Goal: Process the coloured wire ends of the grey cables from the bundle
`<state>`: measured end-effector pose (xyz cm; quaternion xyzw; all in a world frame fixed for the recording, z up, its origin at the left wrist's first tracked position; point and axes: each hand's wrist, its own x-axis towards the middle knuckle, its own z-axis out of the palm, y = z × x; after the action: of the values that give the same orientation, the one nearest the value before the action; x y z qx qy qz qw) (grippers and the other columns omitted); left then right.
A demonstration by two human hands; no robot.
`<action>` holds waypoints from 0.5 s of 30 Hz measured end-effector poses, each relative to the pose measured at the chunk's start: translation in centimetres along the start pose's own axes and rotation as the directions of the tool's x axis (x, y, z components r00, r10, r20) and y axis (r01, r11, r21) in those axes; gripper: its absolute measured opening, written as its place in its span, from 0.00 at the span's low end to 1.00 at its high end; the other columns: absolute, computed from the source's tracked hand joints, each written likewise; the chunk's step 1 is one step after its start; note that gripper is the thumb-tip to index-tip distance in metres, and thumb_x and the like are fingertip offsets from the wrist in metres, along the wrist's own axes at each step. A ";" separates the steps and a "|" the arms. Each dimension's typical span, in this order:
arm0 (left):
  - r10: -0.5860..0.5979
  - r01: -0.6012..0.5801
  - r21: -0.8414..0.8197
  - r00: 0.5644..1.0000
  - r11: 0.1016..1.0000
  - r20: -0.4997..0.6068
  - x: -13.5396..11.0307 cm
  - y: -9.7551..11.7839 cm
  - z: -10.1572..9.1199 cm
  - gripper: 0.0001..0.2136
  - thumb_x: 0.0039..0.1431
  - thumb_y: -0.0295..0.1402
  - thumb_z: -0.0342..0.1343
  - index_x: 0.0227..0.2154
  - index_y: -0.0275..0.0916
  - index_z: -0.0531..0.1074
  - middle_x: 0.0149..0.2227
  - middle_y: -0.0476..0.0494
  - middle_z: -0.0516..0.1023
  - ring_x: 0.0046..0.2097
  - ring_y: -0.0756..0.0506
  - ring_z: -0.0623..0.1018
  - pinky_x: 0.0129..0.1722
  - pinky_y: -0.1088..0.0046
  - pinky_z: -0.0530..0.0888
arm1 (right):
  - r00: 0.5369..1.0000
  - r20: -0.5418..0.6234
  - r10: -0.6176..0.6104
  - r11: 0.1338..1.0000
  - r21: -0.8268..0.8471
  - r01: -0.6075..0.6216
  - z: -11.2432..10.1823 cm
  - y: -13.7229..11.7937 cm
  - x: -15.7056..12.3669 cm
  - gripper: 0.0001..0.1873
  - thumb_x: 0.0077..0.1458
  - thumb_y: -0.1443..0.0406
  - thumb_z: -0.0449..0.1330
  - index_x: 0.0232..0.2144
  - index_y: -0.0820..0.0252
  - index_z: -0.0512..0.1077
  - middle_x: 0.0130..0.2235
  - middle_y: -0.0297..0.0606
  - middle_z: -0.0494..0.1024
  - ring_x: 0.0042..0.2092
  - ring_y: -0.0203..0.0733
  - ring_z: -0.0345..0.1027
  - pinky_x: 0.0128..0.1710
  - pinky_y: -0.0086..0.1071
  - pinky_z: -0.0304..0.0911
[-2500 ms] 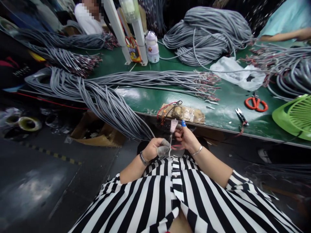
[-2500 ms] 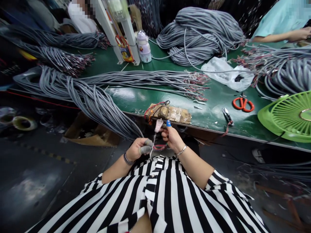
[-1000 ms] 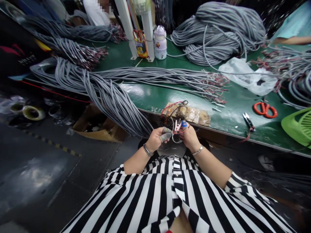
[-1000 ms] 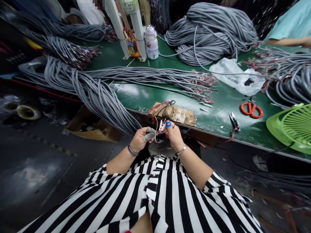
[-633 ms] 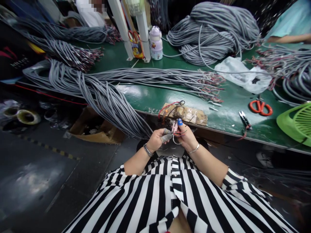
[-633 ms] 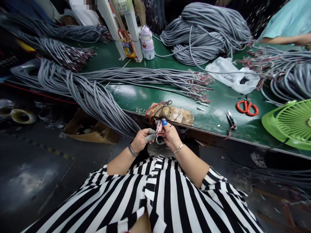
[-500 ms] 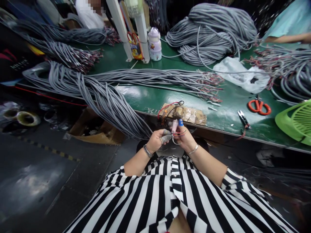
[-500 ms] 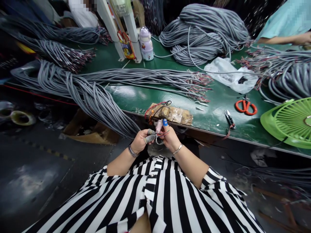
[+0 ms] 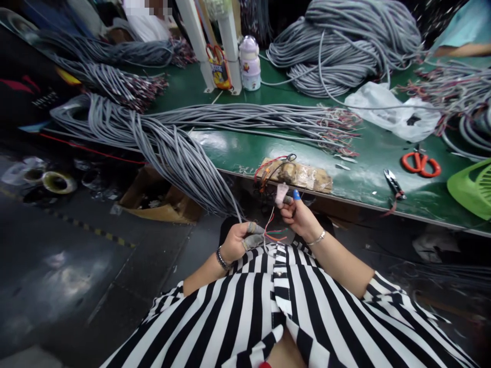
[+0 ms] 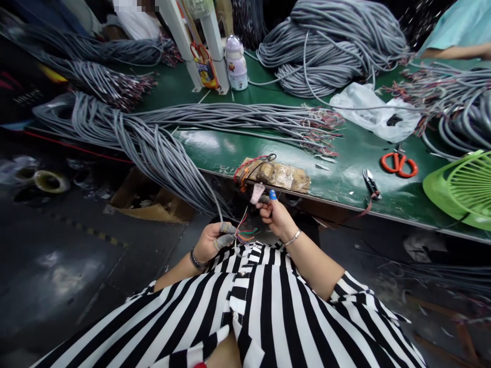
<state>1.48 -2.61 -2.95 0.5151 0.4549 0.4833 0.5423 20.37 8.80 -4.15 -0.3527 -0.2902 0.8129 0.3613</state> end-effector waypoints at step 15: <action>-0.007 0.007 0.002 1.000 1.000 0.001 1.5 -1.1 0.4 0.15 0.46 0.42 0.69 0.30 0.33 0.79 0.26 0.44 0.78 0.27 0.50 0.74 0.29 0.76 0.73 | 0.990 0.120 0.079 0.985 -0.165 -0.059 0.8 -0.3 -2.8 0.21 0.38 0.56 0.74 0.26 0.62 0.70 0.22 0.29 0.70 0.18 0.23 0.45 0.16 0.22 0.37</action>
<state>2.14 -1.18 -4.03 0.5141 0.4569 0.4809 0.5438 21.24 6.58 -2.43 -0.3386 -0.3648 0.8195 0.2841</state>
